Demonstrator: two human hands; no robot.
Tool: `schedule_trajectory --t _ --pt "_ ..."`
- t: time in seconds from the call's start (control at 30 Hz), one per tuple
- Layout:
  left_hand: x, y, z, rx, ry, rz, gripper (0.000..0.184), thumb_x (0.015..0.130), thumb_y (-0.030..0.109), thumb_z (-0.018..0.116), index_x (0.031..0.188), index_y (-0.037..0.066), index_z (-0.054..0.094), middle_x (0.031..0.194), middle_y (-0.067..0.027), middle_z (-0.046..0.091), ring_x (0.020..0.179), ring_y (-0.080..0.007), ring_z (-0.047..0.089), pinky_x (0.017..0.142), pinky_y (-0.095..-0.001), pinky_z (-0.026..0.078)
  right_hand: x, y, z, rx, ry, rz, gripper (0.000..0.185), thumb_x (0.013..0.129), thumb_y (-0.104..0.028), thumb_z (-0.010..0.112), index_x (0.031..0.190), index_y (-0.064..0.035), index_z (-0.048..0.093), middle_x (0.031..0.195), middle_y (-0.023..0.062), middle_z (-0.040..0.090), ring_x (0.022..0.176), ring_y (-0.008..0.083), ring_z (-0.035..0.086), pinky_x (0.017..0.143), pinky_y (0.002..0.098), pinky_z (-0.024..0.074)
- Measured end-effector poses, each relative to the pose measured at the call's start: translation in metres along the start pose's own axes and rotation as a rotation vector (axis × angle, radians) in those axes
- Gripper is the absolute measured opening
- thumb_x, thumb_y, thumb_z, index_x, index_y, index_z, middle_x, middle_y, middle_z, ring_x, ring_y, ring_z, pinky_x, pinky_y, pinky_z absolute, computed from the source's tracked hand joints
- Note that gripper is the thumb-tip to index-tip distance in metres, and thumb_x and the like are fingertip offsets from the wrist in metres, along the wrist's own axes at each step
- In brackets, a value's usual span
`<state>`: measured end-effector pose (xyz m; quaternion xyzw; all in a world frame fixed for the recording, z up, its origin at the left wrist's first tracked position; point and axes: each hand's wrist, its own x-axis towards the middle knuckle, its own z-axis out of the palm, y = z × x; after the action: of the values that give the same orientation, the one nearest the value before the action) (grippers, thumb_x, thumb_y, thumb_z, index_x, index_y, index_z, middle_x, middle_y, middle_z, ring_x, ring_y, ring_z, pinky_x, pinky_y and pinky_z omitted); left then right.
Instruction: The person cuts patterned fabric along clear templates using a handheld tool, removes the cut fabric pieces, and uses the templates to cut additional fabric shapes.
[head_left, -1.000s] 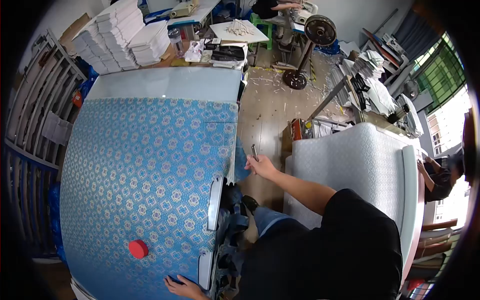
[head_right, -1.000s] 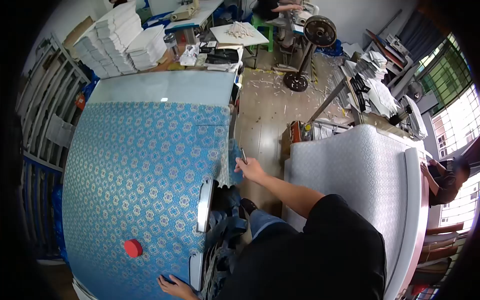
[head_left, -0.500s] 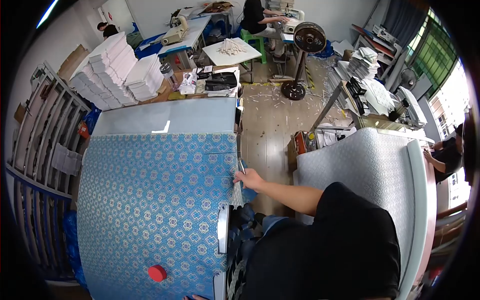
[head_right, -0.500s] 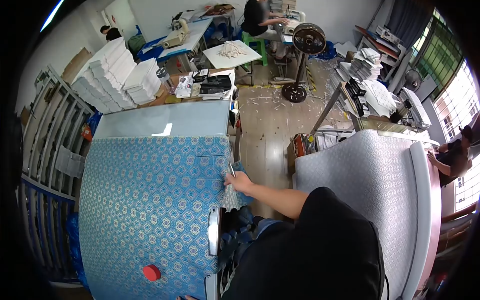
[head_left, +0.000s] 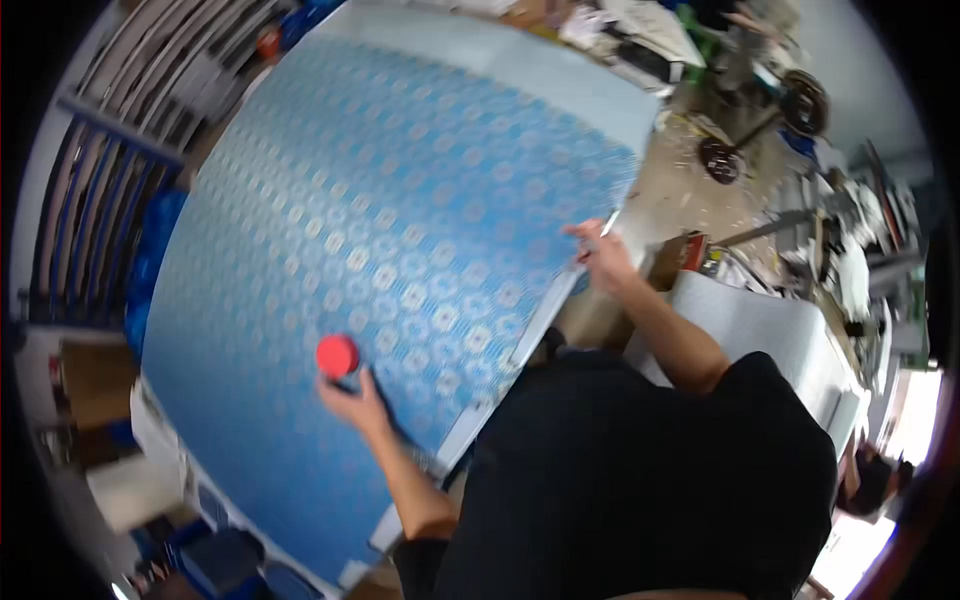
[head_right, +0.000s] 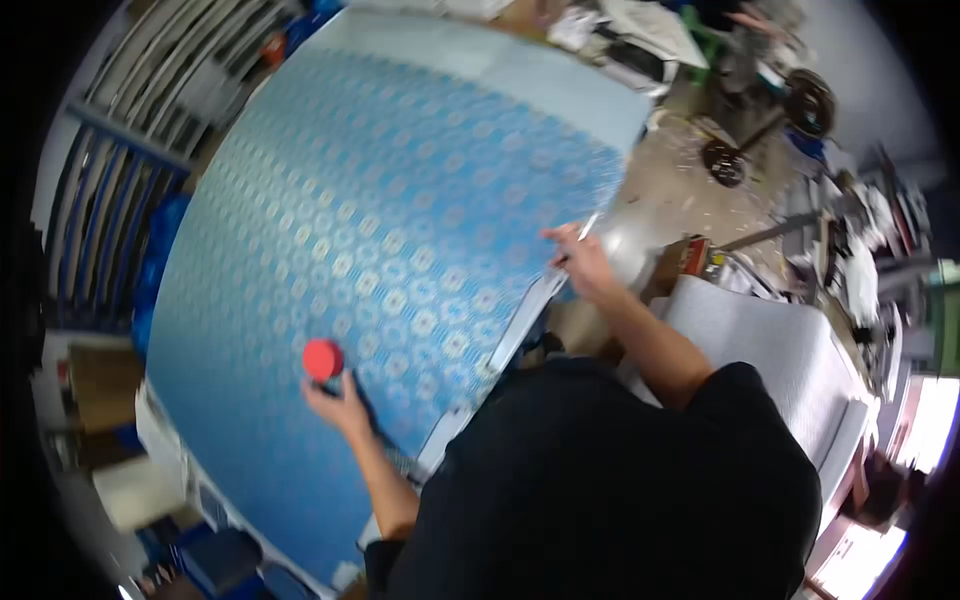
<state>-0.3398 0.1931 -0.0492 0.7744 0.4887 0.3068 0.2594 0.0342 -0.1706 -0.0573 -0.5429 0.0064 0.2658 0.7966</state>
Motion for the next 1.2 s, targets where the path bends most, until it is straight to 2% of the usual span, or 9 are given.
schedule_trajectory --t 0.1,0.23,0.33,0.6,0.67,0.77,0.87,1.07,1.2 --pt "0.008 0.009 0.01 0.096 0.029 -0.059 0.119 0.072 0.037 0.096 0.16 -0.005 0.027 0.156 -0.0325 0.036 0.148 -0.045 0.033 0.121 -0.0516 0.033 -0.022 -0.005 0.025 -0.055 0.0 0.198 0.022 0.11 -0.031 0.056 0.106 -0.0094 0.058 0.141 0.0165 0.061 0.102 0.0171 0.066 0.088 0.0382 0.0572" --pt "0.026 0.011 0.015 0.076 -0.02 -0.056 0.119 0.071 0.036 0.096 0.16 -0.002 0.029 0.153 -0.0289 0.042 0.142 -0.0442 0.04 0.118 -0.0536 0.036 -0.027 0.02 0.024 -0.074 -0.1 0.206 0.02 0.11 -0.03 0.056 0.113 -0.0111 0.058 0.153 0.013 0.054 0.121 0.0207 0.065 0.099 0.0369 0.0569" --pt "0.026 0.005 0.012 0.069 -0.102 0.018 0.109 0.068 0.034 0.097 0.155 0.002 0.04 0.146 -0.0239 0.05 0.134 -0.0426 0.047 0.113 -0.054 0.042 -0.032 0.016 0.021 -0.22 -0.143 0.235 0.022 0.11 -0.033 0.057 0.113 -0.0114 0.058 0.159 0.0135 0.047 0.14 0.0252 0.053 0.111 0.0366 0.05" --pt "0.099 -0.014 0.002 0.132 -0.42 0.657 0.097 0.062 0.035 0.098 0.145 0.008 0.055 0.138 -0.0164 0.062 0.123 -0.0362 0.06 0.103 -0.0517 0.047 -0.027 0.004 0.029 -0.396 -0.124 0.344 0.024 0.108 -0.038 0.059 0.102 -0.0141 0.061 0.159 0.0087 0.048 0.133 0.0186 0.056 0.106 0.0325 0.0516" --pt "0.135 -0.02 0.015 0.139 -0.301 0.606 0.094 0.064 0.039 0.097 0.144 0.01 0.056 0.138 -0.0138 0.063 0.122 -0.0324 0.06 0.105 -0.051 0.044 -0.026 0.002 0.033 -0.397 -0.103 0.335 0.024 0.108 -0.037 0.06 0.102 -0.0143 0.061 0.158 0.0089 0.049 0.132 0.0177 0.057 0.104 0.0324 0.0526" --pt "0.194 -0.03 0.044 0.143 0.043 0.286 0.093 0.08 0.03 0.089 0.153 -0.002 0.041 0.152 -0.0269 0.048 0.139 -0.0442 0.048 0.116 -0.0555 0.038 -0.027 0.005 0.03 -0.385 -0.108 0.316 0.022 0.108 -0.037 0.06 0.103 -0.0153 0.061 0.156 0.0094 0.05 0.128 0.0154 0.06 0.102 0.0314 0.0545" --pt "0.236 -0.048 0.066 0.053 0.261 -0.232 0.083 0.095 0.02 0.073 0.158 -0.008 0.027 0.158 -0.0329 0.033 0.147 -0.0475 0.036 0.122 -0.0551 0.033 -0.03 0.006 0.029 -0.396 -0.059 0.311 0.02 0.108 -0.036 0.06 0.106 -0.0157 0.062 0.154 0.01 0.053 0.127 0.0153 0.061 0.101 0.0308 0.0548" --pt "0.179 -0.011 0.072 0.35 0.014 -0.034 0.069 0.101 0.027 0.064 0.157 -0.003 0.036 0.157 -0.0301 0.038 0.145 -0.0466 0.038 0.12 -0.0558 0.033 -0.029 0.004 0.033 -0.419 -0.05 0.335 0.027 0.11 -0.037 0.057 0.116 -0.0107 0.059 0.156 0.0122 0.051 0.133 0.0229 0.059 0.104 0.0348 0.053" --pt "0.112 -0.001 0.075 0.488 -0.14 0.13 0.064 0.107 0.04 0.052 0.158 0.004 0.04 0.164 -0.0287 0.032 0.154 -0.0473 0.025 0.125 -0.0594 0.022 -0.028 0.001 0.032 -0.366 -0.112 0.327 0.027 0.11 -0.036 0.055 0.113 -0.0095 0.058 0.153 0.0131 0.054 0.134 0.0258 0.059 0.107 0.0386 0.0521"
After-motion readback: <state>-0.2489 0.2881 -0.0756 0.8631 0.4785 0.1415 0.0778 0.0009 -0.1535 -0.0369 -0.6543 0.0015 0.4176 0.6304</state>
